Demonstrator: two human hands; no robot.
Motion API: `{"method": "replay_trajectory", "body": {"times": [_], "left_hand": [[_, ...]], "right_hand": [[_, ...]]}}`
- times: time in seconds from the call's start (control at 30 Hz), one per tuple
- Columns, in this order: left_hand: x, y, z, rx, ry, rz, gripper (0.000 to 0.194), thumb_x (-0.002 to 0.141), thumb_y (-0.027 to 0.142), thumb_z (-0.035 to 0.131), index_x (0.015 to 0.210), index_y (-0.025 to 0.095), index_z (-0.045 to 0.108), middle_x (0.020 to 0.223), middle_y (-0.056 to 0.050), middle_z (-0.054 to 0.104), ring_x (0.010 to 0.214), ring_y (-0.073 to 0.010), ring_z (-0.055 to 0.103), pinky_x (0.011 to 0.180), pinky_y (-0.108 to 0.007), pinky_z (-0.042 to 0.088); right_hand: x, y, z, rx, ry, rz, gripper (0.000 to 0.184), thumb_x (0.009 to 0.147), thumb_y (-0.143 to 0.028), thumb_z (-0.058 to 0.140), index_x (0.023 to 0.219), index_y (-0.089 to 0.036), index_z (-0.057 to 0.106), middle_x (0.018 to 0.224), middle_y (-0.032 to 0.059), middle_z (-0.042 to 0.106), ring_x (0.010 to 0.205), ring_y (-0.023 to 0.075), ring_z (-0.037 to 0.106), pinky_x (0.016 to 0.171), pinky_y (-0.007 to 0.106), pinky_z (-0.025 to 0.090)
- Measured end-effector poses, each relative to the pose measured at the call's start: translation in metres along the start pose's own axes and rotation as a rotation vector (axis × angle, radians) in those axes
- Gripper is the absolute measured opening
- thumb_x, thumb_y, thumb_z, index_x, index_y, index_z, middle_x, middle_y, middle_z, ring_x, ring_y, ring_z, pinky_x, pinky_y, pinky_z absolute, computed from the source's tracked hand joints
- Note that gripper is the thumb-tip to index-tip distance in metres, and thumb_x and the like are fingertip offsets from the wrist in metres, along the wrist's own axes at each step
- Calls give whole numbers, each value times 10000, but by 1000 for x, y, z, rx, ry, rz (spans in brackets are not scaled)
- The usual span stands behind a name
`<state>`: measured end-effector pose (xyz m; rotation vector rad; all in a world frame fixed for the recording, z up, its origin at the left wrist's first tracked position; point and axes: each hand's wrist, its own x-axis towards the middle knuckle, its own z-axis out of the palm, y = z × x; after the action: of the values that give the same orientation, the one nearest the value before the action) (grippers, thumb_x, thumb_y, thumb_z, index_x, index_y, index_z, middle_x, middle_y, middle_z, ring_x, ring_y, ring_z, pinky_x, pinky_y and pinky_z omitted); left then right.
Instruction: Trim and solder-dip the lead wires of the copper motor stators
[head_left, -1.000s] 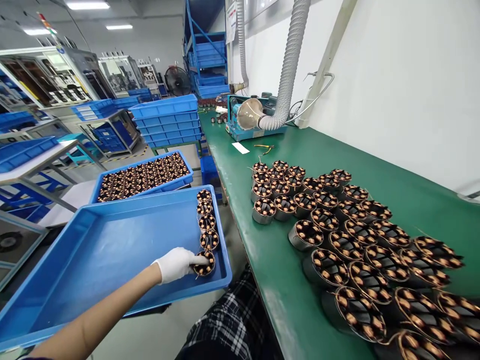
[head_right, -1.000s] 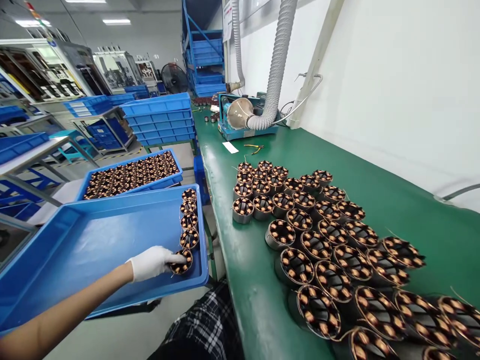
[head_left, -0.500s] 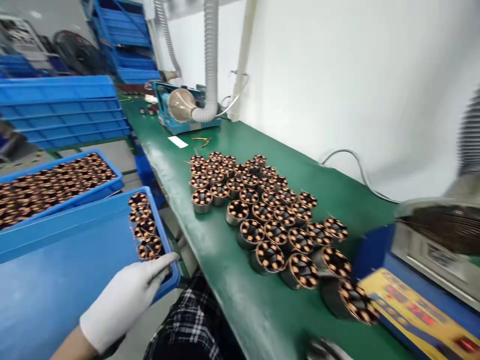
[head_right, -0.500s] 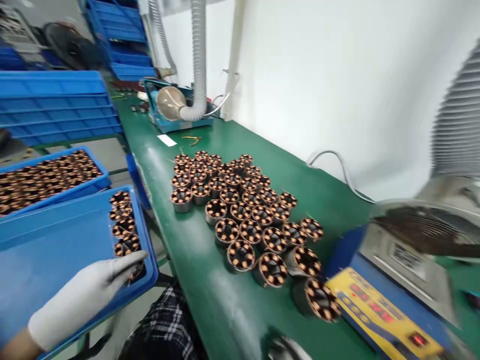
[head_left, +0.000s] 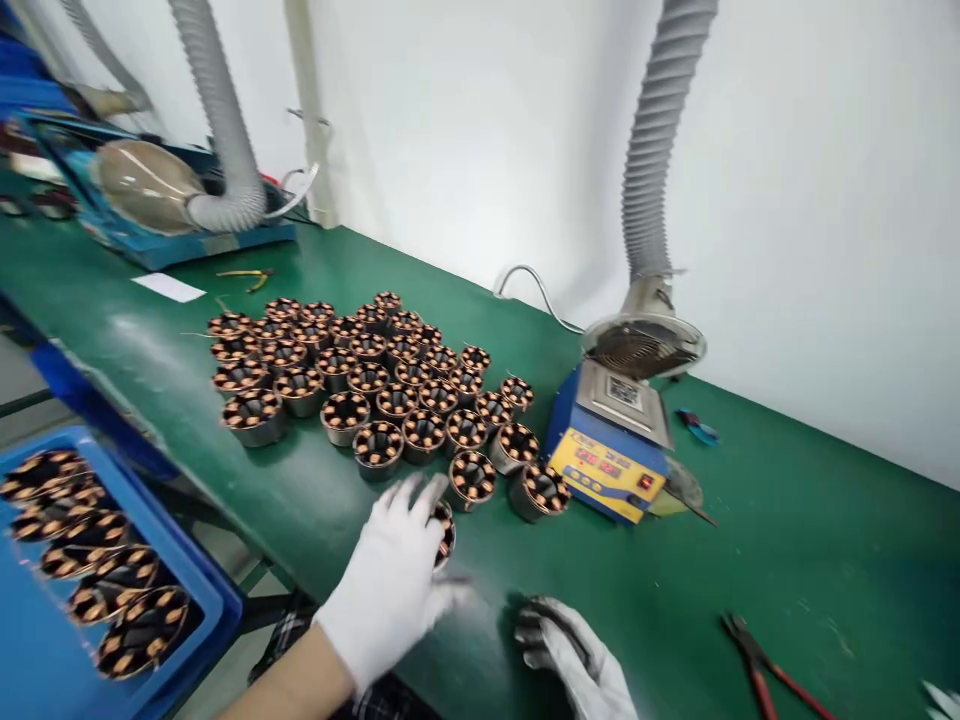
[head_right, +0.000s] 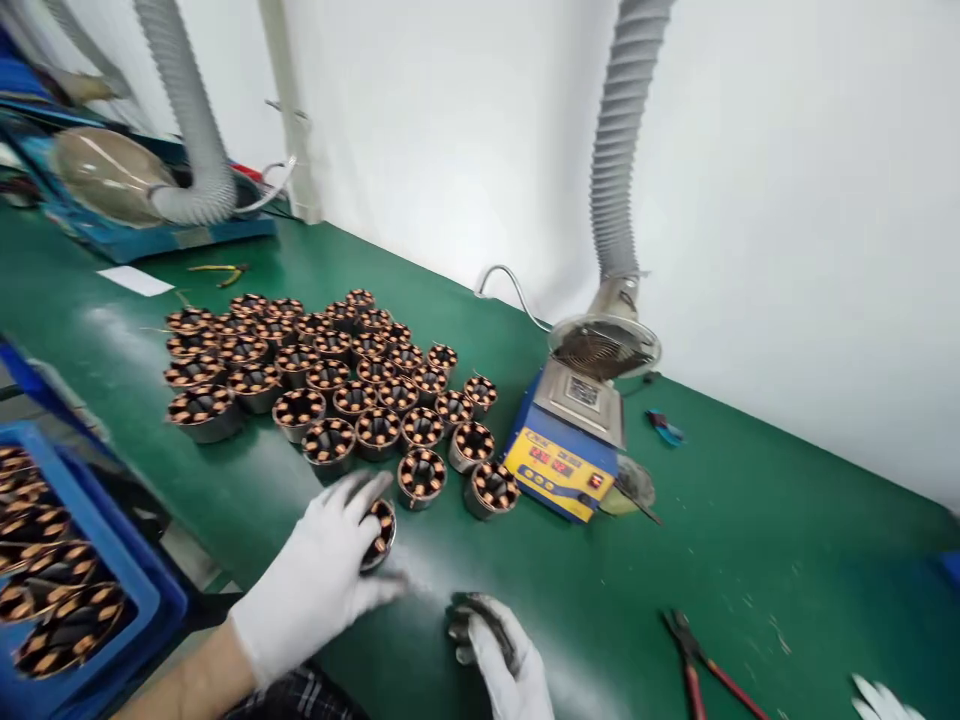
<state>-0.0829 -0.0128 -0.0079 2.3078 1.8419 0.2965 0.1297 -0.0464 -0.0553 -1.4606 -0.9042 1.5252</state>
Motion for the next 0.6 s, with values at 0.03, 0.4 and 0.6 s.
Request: {"method": "replay_trajectory", "body": {"times": [0.03,0.4,0.6], "left_hand": [[-7,7,2,-29,-87,29,539,693,539,635,1031,120,623,1358,-191,449,1146,-379,493,909,-529,455],[-19,36,42,-79,180,443,260,689,325,695,922,225,639,1188,-117,612,1024,-330,580,727,-453,520],[-20,39,57,-213,298,493,170,741,183,587,907,156,609,1091,-158,631,929,-258,603,745,-397,530]], "right_hand": [[-3,-2,1,11,-52,22,499,634,-542,728,952,-167,647,858,107,686,741,227,640,635,317,510],[-22,-21,-3,-522,-208,-90,190,867,-373,481,857,-199,557,723,-7,567,667,132,496,632,257,390],[-6,-21,0,45,-313,286,429,708,-495,616,507,-218,358,333,-122,231,279,50,228,331,200,201]]}}
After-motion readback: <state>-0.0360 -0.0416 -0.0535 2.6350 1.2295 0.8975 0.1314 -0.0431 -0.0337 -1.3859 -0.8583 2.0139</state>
